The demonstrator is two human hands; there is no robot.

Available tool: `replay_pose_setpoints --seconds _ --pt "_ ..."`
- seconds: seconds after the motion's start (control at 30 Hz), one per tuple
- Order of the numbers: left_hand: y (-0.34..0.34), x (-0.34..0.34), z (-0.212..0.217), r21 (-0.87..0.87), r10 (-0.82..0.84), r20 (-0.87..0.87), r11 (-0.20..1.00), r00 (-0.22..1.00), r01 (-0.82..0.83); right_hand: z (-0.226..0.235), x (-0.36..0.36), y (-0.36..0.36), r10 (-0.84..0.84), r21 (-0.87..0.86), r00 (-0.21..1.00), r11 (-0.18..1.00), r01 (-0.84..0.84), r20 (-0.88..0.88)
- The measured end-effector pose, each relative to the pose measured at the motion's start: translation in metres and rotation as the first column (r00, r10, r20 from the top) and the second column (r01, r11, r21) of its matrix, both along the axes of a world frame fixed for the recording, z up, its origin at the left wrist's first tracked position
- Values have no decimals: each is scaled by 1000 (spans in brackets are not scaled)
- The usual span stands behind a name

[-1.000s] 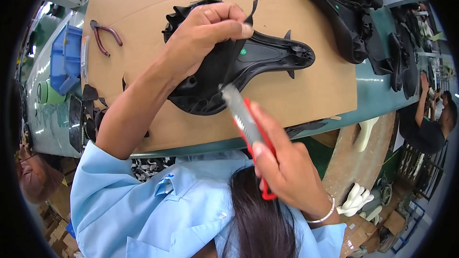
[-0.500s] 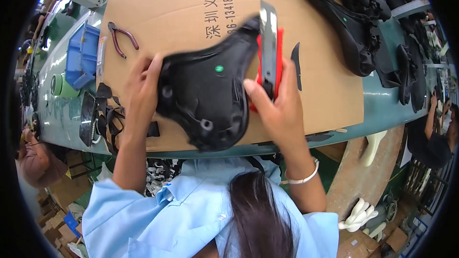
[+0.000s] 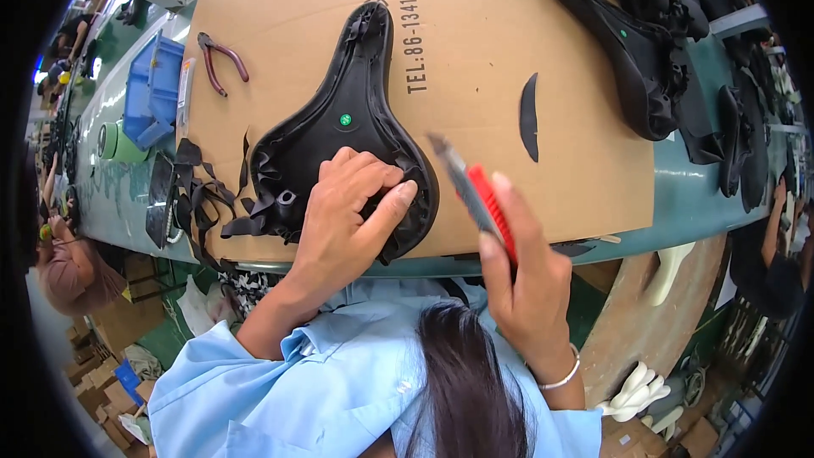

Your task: Trimming excess material from the edges of bicycle seats using a utility knife on a manufacturing workbench.

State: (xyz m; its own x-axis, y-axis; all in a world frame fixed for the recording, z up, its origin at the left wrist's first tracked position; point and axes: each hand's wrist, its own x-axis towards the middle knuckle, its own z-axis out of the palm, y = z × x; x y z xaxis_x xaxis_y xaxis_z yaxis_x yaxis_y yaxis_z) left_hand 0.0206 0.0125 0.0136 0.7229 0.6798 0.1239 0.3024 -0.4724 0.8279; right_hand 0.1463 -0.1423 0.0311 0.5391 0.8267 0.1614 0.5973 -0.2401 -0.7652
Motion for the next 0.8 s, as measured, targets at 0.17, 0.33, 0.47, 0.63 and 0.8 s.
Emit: replay_pose_setpoints --seconds 0.17,0.33,0.47,0.63,0.8 --pt "-4 -1 -11 24 34 126 999 991 -37 14 -12 -5 119 -79 972 991 -105 203" --pt "-4 -4 -17 32 57 231 997 971 -66 43 -26 4 287 -445 883 890 -102 372" --pt "-2 -5 -21 -39 223 411 973 884 -228 36 -49 -14 258 -551 887 834 -4 384" --pt "-10 -6 -24 -179 367 573 929 733 -325 25 -57 -18 35 -359 925 926 112 378" --pt "16 -12 20 -358 198 310 930 930 -79 33 10 39 209 -405 850 914 5 484"
